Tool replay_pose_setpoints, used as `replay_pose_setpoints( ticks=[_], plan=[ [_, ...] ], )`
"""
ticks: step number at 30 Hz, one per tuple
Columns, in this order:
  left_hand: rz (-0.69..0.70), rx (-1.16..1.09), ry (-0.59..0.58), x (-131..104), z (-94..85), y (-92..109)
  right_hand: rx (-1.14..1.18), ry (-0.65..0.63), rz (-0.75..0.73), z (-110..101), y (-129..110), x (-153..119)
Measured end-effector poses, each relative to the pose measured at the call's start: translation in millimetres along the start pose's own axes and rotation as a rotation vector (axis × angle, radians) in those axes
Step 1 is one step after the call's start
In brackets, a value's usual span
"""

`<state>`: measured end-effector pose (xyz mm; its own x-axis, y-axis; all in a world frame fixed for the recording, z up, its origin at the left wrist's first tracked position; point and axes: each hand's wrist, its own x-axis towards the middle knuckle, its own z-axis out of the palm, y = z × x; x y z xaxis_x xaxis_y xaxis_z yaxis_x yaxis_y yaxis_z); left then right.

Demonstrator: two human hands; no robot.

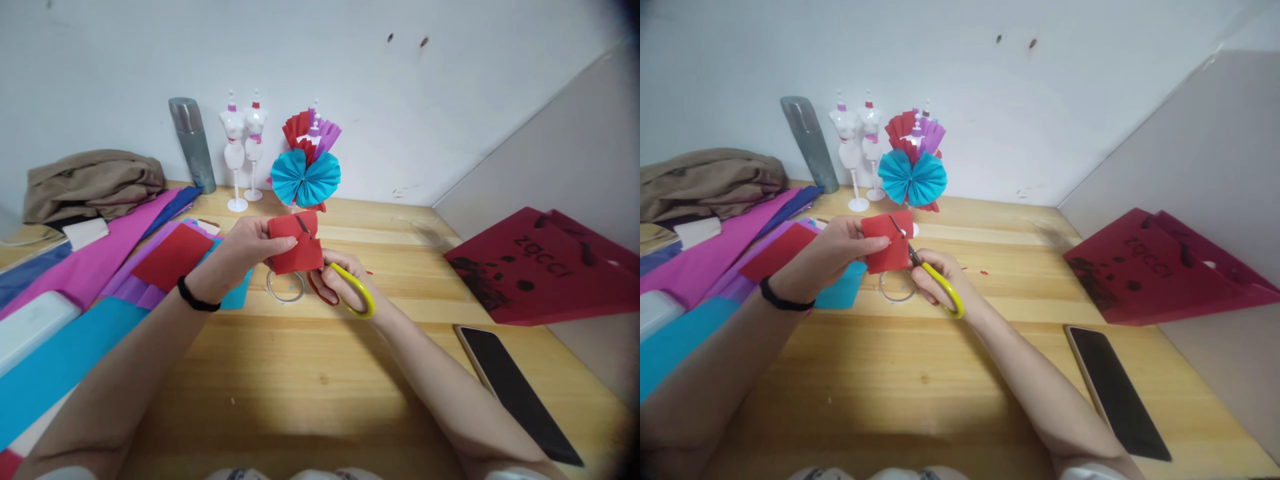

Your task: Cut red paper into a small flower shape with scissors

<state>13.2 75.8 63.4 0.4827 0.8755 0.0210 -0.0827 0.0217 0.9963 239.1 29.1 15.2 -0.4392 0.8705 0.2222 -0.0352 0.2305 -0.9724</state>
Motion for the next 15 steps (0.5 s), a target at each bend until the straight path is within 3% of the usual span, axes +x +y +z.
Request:
replay_pose_setpoints(
  ticks=[15],
  plan=[
    [0.018, -0.032, 0.018, 0.1, -3.1, 4.4, 0.005, 0.007, 0.038, -0.6, 1.9, -0.5]
  ],
)
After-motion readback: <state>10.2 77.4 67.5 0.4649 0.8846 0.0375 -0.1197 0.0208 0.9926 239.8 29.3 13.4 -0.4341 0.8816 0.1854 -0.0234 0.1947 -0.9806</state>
